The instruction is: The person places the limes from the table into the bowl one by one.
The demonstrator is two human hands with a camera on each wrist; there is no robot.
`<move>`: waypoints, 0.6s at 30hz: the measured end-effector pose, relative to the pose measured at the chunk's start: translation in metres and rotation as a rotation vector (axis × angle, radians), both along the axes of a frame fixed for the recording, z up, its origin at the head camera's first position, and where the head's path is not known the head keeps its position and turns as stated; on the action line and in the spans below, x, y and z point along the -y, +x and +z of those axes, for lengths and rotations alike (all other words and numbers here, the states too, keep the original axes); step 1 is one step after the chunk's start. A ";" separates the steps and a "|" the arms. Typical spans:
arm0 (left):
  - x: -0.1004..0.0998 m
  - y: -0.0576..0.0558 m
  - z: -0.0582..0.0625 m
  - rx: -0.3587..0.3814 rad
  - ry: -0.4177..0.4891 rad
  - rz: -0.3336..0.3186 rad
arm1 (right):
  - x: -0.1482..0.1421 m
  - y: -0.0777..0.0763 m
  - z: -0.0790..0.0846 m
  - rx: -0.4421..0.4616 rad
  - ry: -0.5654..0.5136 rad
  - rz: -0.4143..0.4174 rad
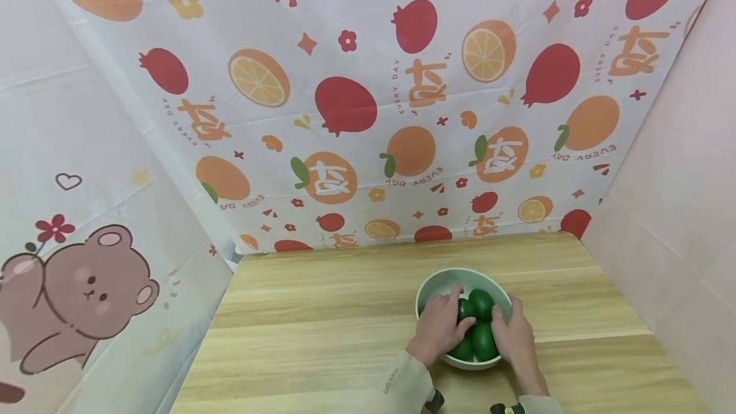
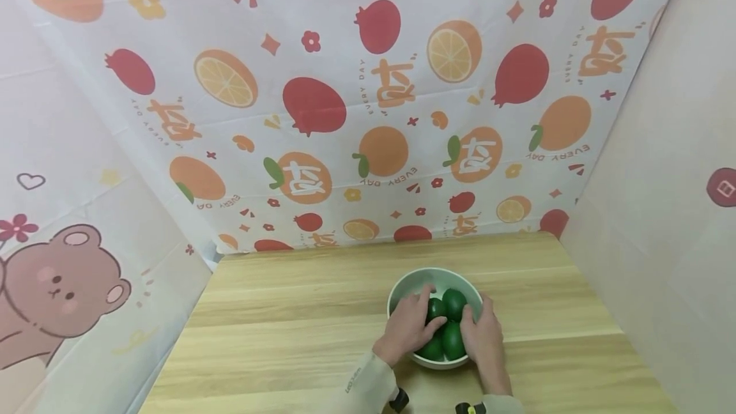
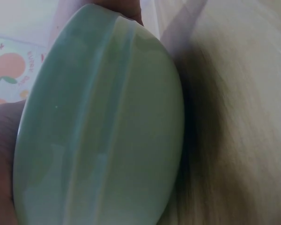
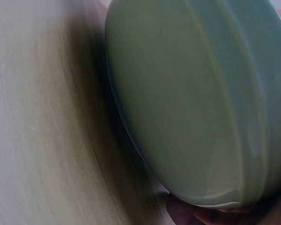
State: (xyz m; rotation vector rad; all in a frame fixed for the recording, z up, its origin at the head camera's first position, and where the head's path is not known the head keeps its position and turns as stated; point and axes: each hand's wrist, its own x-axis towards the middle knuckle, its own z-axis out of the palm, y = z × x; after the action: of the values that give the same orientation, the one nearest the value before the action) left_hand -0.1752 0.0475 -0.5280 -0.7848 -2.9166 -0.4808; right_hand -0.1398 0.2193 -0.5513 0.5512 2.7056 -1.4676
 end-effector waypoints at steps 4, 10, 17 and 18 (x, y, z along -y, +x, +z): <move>-0.001 -0.001 -0.001 -0.006 -0.048 0.025 | 0.000 0.000 0.000 0.000 0.001 -0.003; -0.003 -0.004 -0.004 -0.009 -0.092 0.054 | 0.000 -0.001 0.001 0.007 -0.002 -0.001; -0.005 -0.003 -0.006 0.001 -0.130 0.092 | 0.001 -0.002 0.002 0.019 -0.007 0.003; -0.006 -0.003 -0.006 0.001 -0.133 0.098 | 0.001 -0.002 0.002 0.018 -0.005 0.004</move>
State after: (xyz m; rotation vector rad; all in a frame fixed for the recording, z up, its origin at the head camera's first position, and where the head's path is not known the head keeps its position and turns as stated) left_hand -0.1782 0.0531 -0.5339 -0.6516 -2.9954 -0.2807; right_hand -0.1418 0.2188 -0.5495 0.5554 2.6875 -1.4601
